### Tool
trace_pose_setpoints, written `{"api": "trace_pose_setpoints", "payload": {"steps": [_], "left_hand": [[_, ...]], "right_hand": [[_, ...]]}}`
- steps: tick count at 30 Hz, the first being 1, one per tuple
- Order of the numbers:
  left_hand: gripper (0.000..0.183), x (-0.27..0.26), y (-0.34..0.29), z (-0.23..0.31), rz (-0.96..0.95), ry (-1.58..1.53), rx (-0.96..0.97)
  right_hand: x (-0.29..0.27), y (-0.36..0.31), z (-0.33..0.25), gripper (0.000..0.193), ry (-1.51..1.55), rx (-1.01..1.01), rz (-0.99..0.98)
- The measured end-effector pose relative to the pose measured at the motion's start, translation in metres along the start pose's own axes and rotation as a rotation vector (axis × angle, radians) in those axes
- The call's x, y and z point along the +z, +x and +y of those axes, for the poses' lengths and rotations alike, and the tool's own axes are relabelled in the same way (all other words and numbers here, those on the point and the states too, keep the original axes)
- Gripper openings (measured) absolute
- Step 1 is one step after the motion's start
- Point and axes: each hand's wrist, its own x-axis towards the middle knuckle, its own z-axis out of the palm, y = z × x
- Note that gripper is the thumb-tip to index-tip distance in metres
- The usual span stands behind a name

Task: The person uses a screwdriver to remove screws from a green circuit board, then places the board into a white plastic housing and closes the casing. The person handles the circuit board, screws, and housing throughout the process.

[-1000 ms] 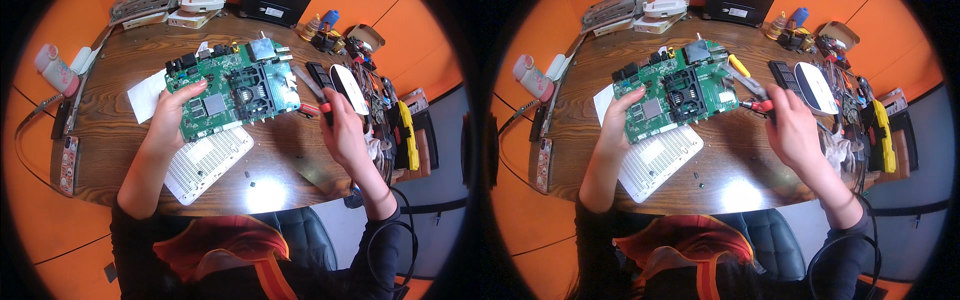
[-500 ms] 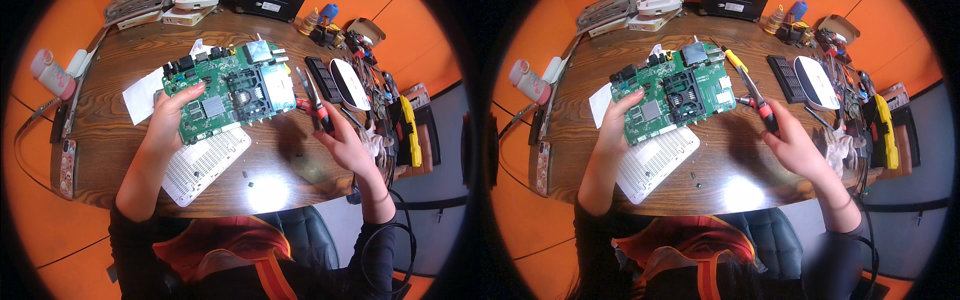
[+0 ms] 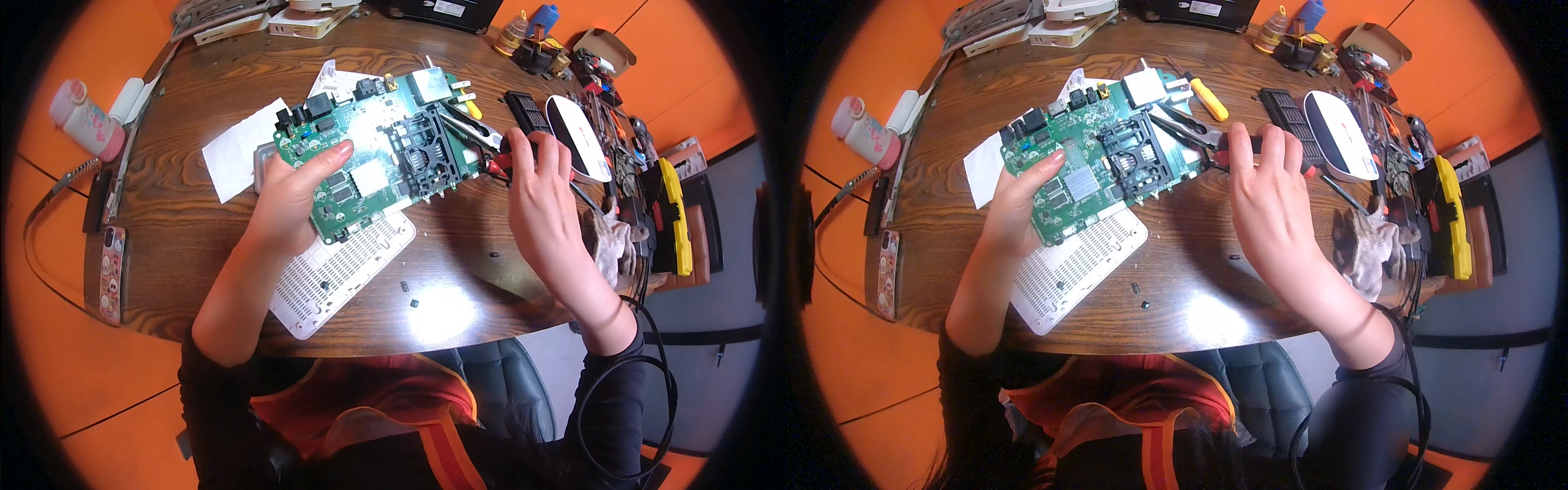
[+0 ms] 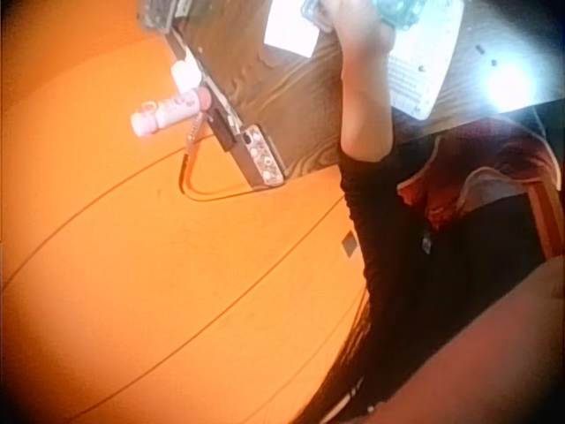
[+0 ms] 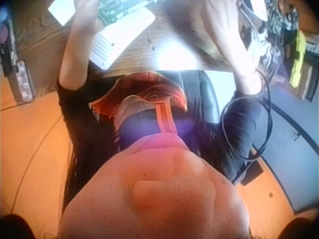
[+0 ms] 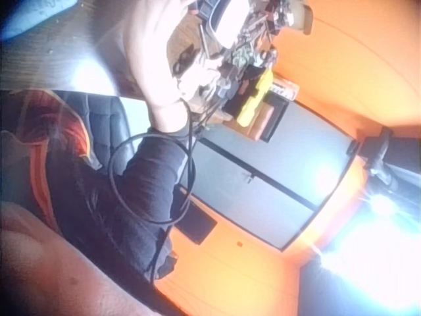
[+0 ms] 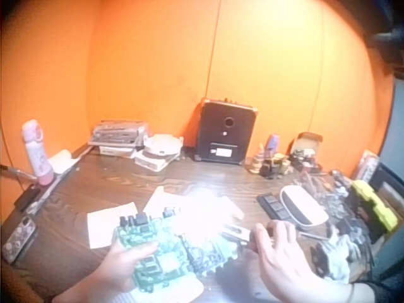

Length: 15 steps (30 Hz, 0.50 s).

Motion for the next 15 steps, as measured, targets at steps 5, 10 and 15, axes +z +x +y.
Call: {"api": "trace_pose_setpoints", "payload": {"steps": [5,10,15], "left_hand": [[0.026,0.003,-0.002,-0.004,0.031,-0.004,0.059],[0.028,0.003,-0.001,-0.005,0.05,-0.009,0.119],[0.028,0.006,-0.003,-0.008,0.088,-0.098,0.088]], "right_hand": [[0.007,0.012,-0.005,0.032,-0.015,-0.016,-0.007],[0.014,0.023,-0.01,0.035,-0.002,-0.022,0.051],[0.017,0.022,-0.014,0.029,-0.089,-0.038,0.09]]}}
